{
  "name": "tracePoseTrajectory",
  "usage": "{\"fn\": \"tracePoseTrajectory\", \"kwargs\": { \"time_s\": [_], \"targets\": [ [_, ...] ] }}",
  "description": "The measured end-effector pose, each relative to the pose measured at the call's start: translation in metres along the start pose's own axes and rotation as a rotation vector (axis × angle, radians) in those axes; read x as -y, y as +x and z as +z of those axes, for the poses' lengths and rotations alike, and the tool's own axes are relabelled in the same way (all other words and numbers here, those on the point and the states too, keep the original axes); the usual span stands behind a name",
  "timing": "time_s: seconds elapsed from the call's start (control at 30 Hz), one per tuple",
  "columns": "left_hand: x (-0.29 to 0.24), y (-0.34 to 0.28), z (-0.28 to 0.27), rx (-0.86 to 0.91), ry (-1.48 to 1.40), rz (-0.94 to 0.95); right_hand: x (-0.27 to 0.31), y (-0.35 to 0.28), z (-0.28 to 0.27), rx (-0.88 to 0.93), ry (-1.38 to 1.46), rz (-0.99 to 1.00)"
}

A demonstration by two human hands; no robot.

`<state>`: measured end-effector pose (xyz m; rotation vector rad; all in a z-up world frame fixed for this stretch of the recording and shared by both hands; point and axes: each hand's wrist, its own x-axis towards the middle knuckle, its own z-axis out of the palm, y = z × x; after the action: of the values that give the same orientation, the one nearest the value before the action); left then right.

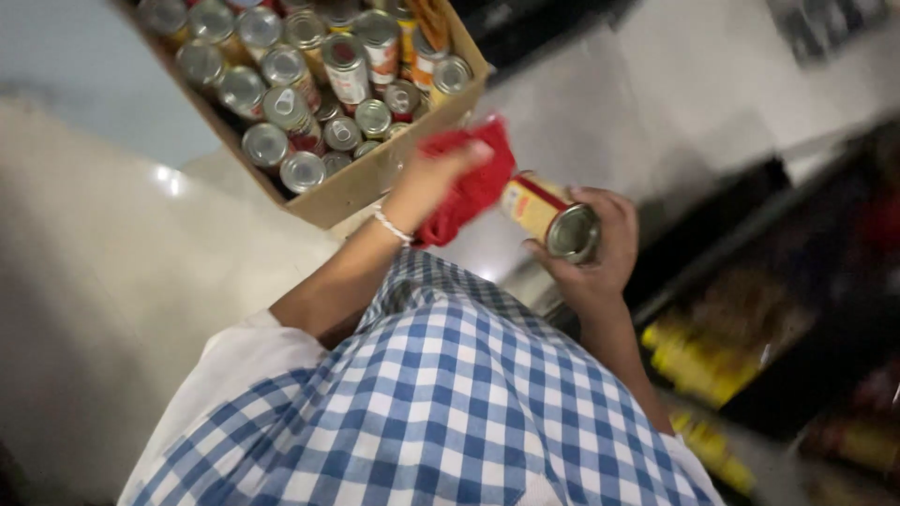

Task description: Stocking and organizing various canned food items onto grocery store shelves from a cardboard box.

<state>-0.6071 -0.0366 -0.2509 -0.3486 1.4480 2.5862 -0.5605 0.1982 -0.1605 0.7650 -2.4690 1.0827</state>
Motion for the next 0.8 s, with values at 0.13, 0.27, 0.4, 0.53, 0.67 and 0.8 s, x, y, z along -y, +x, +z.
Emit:
{"fn": "tracePoseTrajectory", "kwargs": {
  "time_s": [0.13, 0.27, 0.4, 0.53, 0.67, 0.8],
  "targets": [
    [0.008, -0.001, -0.049, -0.245, -0.382, 0.360, -0.051, 0.045, -0.006, 0.089, 0.057, -0.120],
    [-0.030, -0.043, -0.048, -0.603, -0.365, 0.529, -0.076, 0.090, 0.013, 0.197, 0.444, 0.025],
    [-0.039, -0.055, -0.046, -0.638, -0.437, 0.582, -0.084, 0.137, 0.042, 0.294, 0.474, -0.052],
    [-0.047, -0.009, -0.046, -0.656, -0.459, 0.487, -0.097, 0.187, 0.080, 0.326, 0.383, -0.253],
    [-0.063, 0.044, -0.041, -0.444, -0.022, 0.499, -0.119, 0.223, 0.098, 0.397, 0.383, -0.291],
    [-0.093, 0.102, -0.013, -0.425, 0.189, 0.483, -0.158, 0.259, 0.104, 0.335, 0.417, -0.249]
  ]
}}
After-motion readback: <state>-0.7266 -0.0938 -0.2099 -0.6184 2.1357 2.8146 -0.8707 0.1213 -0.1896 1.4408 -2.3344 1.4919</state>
